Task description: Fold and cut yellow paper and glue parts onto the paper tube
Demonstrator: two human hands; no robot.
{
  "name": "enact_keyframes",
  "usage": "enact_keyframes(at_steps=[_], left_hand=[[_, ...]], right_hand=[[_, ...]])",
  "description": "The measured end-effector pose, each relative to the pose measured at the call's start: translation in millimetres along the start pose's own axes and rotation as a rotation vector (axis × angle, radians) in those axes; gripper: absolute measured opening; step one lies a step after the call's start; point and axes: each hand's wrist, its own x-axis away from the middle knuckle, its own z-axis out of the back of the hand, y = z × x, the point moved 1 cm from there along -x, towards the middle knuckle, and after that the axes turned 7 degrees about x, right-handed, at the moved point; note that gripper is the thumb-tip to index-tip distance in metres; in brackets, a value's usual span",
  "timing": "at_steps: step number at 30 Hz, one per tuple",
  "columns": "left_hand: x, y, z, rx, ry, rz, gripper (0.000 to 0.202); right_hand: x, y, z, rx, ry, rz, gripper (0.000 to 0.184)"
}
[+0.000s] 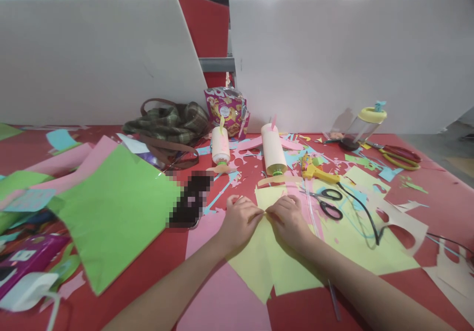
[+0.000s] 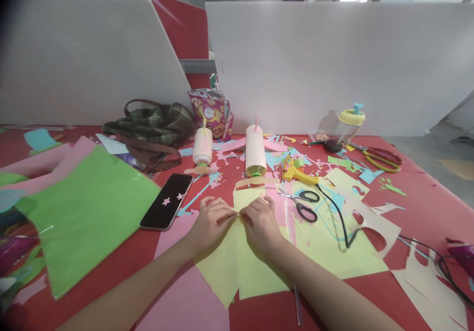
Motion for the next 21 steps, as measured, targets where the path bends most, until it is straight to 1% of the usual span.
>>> enact_keyframes(at_steps=[3, 8, 12, 16, 21], left_hand=[[-0.4, -0.4, -0.1, 0.011, 0.010, 0.019, 0.023], [-0.7, -0.4, -0.8, 0.038, -0.007, 0.052, 0.024], [-1.1, -1.3, -1.4, 0.074, -0.025, 0.079, 0.022], [-1.7, -3.5, -1.7, 0.112, -0.047, 0.116, 0.022], [-2.3, -5.2, -2.6, 0.148, -0.030, 0.138, 0.021]], right_hand=[[-0.7, 0.0, 3.9, 0.028, -0.025, -0.008, 0.009], [-2.3, 0.6, 8.0, 0.020, -0.050, 0.010, 0.015], [-2.3, 0.9, 7.5, -0.042, -0.072, -0.017, 0.015], [-1.6, 4.3, 4.7, -0.125, -0.073, -0.074, 0.014], [-2.3, 7.4, 3.0, -0.158, -0.127, -0.103, 0.014]])
